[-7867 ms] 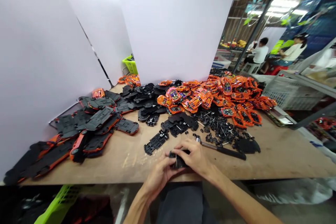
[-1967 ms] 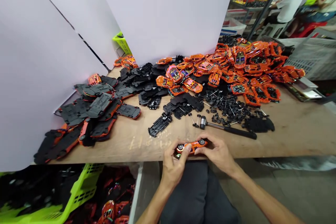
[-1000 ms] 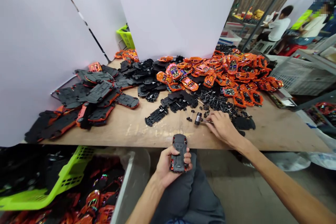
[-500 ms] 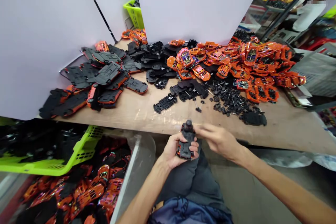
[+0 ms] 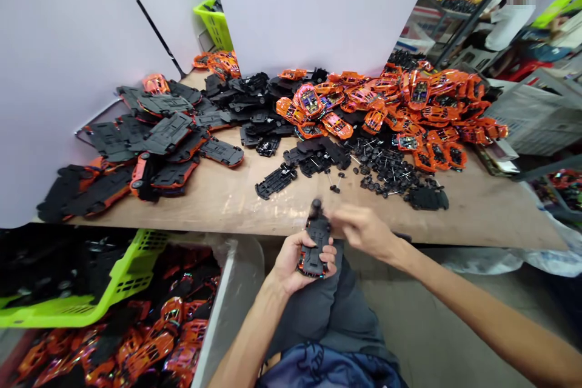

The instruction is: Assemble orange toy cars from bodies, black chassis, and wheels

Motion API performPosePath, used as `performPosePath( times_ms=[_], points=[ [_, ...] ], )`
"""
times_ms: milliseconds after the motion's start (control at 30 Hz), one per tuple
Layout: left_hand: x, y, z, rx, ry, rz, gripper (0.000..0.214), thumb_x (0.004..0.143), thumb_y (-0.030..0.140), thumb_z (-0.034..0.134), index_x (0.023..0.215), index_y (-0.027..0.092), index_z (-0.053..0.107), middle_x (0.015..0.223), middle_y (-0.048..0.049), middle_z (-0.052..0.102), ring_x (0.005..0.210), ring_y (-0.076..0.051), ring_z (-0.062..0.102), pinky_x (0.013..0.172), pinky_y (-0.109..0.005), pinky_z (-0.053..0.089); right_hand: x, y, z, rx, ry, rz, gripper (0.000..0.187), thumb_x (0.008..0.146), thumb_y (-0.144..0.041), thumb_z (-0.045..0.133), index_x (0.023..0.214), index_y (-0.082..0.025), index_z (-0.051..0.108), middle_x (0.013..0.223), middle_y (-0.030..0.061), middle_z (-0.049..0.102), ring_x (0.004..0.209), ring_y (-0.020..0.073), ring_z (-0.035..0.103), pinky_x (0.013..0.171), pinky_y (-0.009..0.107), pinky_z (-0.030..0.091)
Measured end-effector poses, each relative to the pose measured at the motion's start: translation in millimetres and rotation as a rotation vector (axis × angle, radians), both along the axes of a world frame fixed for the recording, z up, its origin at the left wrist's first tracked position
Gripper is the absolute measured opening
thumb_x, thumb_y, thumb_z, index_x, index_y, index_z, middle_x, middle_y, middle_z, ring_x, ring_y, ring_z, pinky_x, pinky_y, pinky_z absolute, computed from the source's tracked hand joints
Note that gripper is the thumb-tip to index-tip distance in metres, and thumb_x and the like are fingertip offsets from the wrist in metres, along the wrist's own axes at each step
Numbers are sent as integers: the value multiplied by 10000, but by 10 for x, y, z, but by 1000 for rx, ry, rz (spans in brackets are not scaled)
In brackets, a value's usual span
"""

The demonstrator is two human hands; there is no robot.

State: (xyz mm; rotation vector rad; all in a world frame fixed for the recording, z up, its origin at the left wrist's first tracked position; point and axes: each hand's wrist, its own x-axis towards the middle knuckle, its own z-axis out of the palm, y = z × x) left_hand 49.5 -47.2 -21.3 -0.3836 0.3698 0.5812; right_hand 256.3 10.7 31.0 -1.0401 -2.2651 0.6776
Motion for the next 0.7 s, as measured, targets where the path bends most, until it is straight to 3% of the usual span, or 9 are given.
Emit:
performPosePath(
  times_ms=[67,167,300,367,433,500,600,633,700],
  points=[
    [0,-1,7,0,-1,0,381,644,142,589,1022,102,560,818,-34,481,643,-120,514,666,-260,497,10,18,-46,-18,-36,71,327,1002,-167,469,1118,-251,764,894,55,738,774,197,683,730,308,568],
    [2,2,13,17,-6,0,374,653,141,591,1023,93,559,819,-36,481,645,-119,512,664,-259,500,132,-43,-117,2,69,-71,331,1014,-172,495,1227,-253,736,1030,73,761,876,204,707,815,327,578],
    [9,20,31,31,36,16,346,656,134,602,999,118,556,813,-29,482,634,-111,511,661,-248,498,344,-128,-160,-50,8,-25,301,1024,-211,519,1212,-244,752,975,66,779,833,206,727,769,321,599],
    [18,5,48,66,73,30,294,670,136,615,960,125,570,812,-34,501,640,-110,523,681,-251,511,432,-107,-169,-12,16,-139,262,1025,-240,554,1192,-244,756,1035,69,790,903,226,747,826,350,609],
    [34,-54,71,136,181,41,226,715,158,642,934,112,611,839,-65,563,698,-133,579,726,-276,539,511,-55,-191,20,33,-236,238,1026,-270,582,1196,-250,748,1123,70,788,988,248,750,896,389,606],
    [56,-158,101,250,383,22,211,791,214,697,950,79,673,895,-111,641,763,-166,635,749,-298,558,583,-12,-224,45,-27,-234,228,1027,-288,590,1186,-253,750,1151,81,775,1032,271,735,930,430,594],
    [106,-307,152,458,650,15,371,821,310,815,1103,85,728,961,-120,722,788,-190,680,758,-329,577,610,-62,-262,155,-75,-366,223,1026,-322,589,1159,-254,754,1219,127,716,1164,327,665,1031,536,524],
    [126,-324,166,513,699,59,433,793,317,859,1152,113,728,996,-108,741,822,-195,695,802,-341,581,577,-121,-267,157,-16,-440,227,1028,-342,588,1175,-255,737,1232,136,697,1182,330,653,1046,546,513],
    [154,-281,183,575,773,227,530,703,305,935,1172,168,729,1084,-80,763,955,-213,716,935,-360,561,431,-290,-273,4,197,-458,286,1021,-405,608,1266,-265,657,1233,131,683,1156,301,672,1020,499,550]
  ],
)
